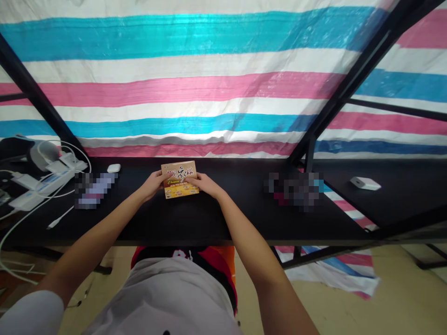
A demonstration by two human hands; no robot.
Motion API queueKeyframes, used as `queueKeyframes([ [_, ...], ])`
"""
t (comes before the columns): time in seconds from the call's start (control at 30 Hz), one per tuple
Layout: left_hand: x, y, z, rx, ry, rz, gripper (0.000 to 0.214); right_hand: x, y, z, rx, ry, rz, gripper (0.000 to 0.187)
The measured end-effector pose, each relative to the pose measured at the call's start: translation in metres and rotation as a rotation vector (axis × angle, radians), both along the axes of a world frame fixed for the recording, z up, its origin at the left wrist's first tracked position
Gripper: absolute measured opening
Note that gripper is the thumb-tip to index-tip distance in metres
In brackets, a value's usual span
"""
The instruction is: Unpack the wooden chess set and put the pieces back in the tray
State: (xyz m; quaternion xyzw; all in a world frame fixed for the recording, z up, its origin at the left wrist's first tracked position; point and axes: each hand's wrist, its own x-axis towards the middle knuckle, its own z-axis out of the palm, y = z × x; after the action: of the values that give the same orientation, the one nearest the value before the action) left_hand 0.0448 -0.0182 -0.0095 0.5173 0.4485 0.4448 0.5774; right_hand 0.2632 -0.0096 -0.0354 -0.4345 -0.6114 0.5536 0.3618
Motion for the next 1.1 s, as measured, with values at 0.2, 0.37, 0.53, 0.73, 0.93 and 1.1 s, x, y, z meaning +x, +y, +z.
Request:
queueKeyframes([
  [0.2,0.0012,-0.0026,0.0034,-0.013,0.0,0.004,0.046,0.0004,-0.0003,0.0007,-0.004,-0.008,-0.004,0.044],
  [0.37,0.002,-0.004,0.005,-0.011,0.007,0.014,0.047,-0.0001,-0.0012,0.0019,-0.012,0.001,-0.008,0.043],
  [0.53,0.0014,-0.0027,0.0037,-0.003,0.019,0.007,0.048,-0.0004,-0.002,0.0034,-0.012,-0.001,0.0,0.044],
  [0.73,0.0017,-0.0047,0.0053,0.002,0.037,0.018,0.048,-0.0006,-0.0027,0.0039,-0.001,-0.009,-0.01,0.043],
  [0.93,0.0019,-0.004,0.0043,0.007,0.025,0.017,0.049,-0.0011,-0.003,0.005,0.008,-0.005,-0.009,0.041],
  [1.1,0.0014,-0.0028,0.0026,0.017,0.026,0.013,0.049,-0.001,-0.0038,0.0061,0.018,-0.008,-0.015,0.041],
])
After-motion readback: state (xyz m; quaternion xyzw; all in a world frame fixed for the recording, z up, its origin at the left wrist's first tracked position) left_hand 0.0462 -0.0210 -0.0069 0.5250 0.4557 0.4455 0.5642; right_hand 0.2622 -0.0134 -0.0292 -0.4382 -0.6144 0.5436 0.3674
